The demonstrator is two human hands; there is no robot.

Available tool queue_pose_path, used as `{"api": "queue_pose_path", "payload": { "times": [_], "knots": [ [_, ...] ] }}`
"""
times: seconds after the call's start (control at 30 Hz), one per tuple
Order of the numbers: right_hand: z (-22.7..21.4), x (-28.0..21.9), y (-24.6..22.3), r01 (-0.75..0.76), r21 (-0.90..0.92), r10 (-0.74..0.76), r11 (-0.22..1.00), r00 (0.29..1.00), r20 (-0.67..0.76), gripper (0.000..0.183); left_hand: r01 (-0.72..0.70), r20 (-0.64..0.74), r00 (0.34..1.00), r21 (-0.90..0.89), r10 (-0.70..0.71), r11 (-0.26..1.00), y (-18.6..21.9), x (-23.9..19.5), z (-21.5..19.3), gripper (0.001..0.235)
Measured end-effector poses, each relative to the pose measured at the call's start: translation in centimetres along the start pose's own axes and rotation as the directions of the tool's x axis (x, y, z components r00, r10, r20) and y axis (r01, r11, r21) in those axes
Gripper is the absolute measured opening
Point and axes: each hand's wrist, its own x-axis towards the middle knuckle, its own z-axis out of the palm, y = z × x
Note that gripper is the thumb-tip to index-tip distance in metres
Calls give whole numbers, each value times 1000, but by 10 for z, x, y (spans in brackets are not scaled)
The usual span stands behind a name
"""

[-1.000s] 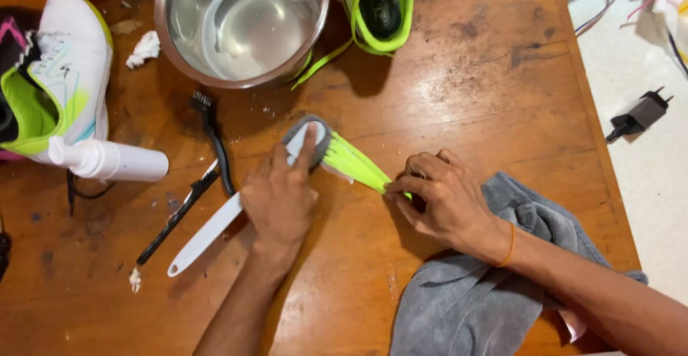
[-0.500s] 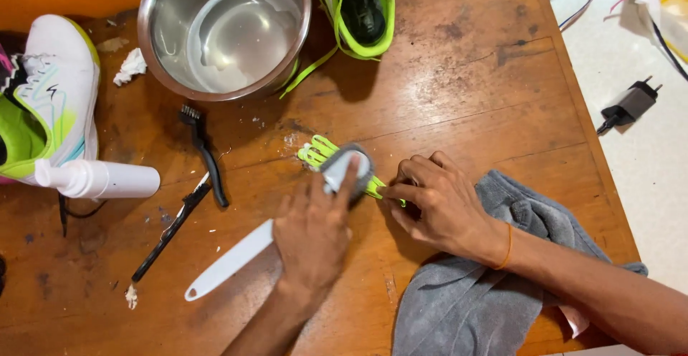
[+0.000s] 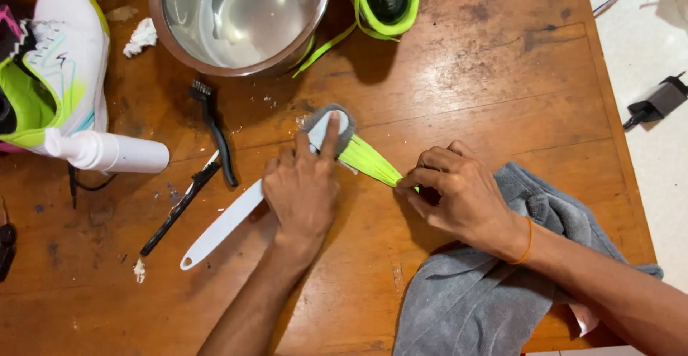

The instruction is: The person cleans a pair of neon green shoelaces on a wooden table. They apply a white cleaning liquid from a bottle onto the laces and scrub them with a brush. The person repeatedly scrubs the laces and dips the brush into a metal bowl of water to rinse it.

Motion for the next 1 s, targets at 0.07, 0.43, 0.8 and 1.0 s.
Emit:
{"api": "queue_pose_path", "payload": {
  "times": [0.07,0.43,0.8,1.0],
  "knots": [
    [-3,2,0,-9,5,9,1000,1000,-13,11,61,-18,998,76,-60,995,4,1,-6,63],
    [-7,-2,-2,-217,149,217,965,976,15,41,-58,5,998,-103,59,993,28,-15,-26,67],
    [-15,4,-9,-373,207,352,904,927,132,41,-92,-79,994,-137,82,986,31,-20,1,63],
    [-17,5,-8,-347,228,336,909,938,90,42,-34,-136,990,2,34,999,20,-8,-5,58]
  ]
}}
